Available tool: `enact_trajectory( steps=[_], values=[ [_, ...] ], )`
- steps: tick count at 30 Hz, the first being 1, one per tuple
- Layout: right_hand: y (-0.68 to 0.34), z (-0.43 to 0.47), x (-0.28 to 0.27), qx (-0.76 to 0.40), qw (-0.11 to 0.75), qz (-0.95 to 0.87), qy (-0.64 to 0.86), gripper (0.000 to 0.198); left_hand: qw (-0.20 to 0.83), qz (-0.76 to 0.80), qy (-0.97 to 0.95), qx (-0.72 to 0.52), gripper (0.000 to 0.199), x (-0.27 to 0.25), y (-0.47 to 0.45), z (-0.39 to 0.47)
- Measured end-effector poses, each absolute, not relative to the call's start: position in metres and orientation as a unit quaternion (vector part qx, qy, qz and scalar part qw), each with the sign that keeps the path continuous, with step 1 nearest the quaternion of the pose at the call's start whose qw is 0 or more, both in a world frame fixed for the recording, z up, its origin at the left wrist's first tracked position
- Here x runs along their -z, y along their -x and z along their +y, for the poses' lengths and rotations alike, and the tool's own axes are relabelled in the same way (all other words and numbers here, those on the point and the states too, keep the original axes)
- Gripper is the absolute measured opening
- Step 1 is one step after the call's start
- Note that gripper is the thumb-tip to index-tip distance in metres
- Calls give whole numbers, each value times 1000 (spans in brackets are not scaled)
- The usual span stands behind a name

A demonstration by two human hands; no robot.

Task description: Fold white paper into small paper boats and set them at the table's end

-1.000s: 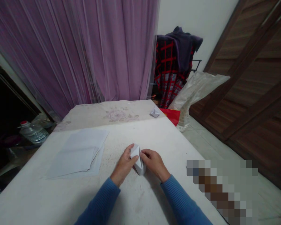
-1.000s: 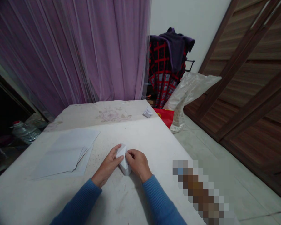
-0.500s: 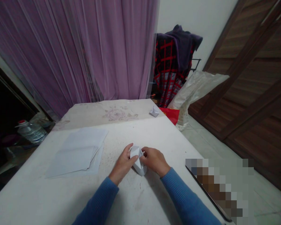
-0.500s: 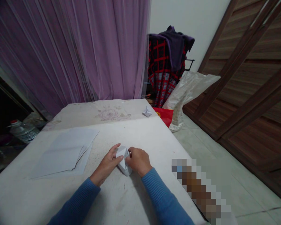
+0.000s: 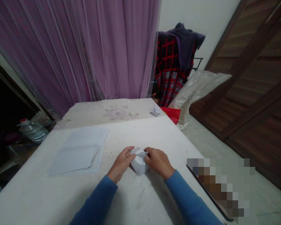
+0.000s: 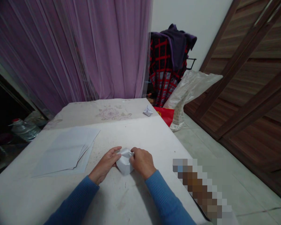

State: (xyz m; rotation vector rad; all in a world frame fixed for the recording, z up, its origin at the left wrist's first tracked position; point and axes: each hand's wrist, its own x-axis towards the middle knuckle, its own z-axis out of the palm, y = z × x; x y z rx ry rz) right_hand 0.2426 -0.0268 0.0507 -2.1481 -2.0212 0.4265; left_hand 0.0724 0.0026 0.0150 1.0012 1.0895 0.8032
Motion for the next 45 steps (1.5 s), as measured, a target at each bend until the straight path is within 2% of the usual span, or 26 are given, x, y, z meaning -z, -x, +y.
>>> enact_trajectory(
  steps=[2,8,13,17,29,40,45],
  values=[
    [-242,-28,-51,-145,85,-677,716,35,666,489,-441,-351,62,-16,-72,2],
    [-234,-32,-50,-111,108,-680,716,30,618,525,-475,-342,78,-4,-76,1],
    [-222,-37,-49,-44,122,-710,692,26,510,564,-513,-398,70,0,-81,7],
    [-215,-38,-46,-21,126,-717,685,28,498,573,-521,-390,68,-4,-83,6],
    [-216,-36,-40,-29,143,-704,695,32,438,584,-581,-360,70,-8,-83,3],
    [-214,-37,-37,-53,172,-712,679,33,434,586,-588,-351,72,-5,-81,1],
    [-217,-33,-32,-84,228,-688,684,32,372,579,-628,-363,68,-17,-79,0]
  ],
)
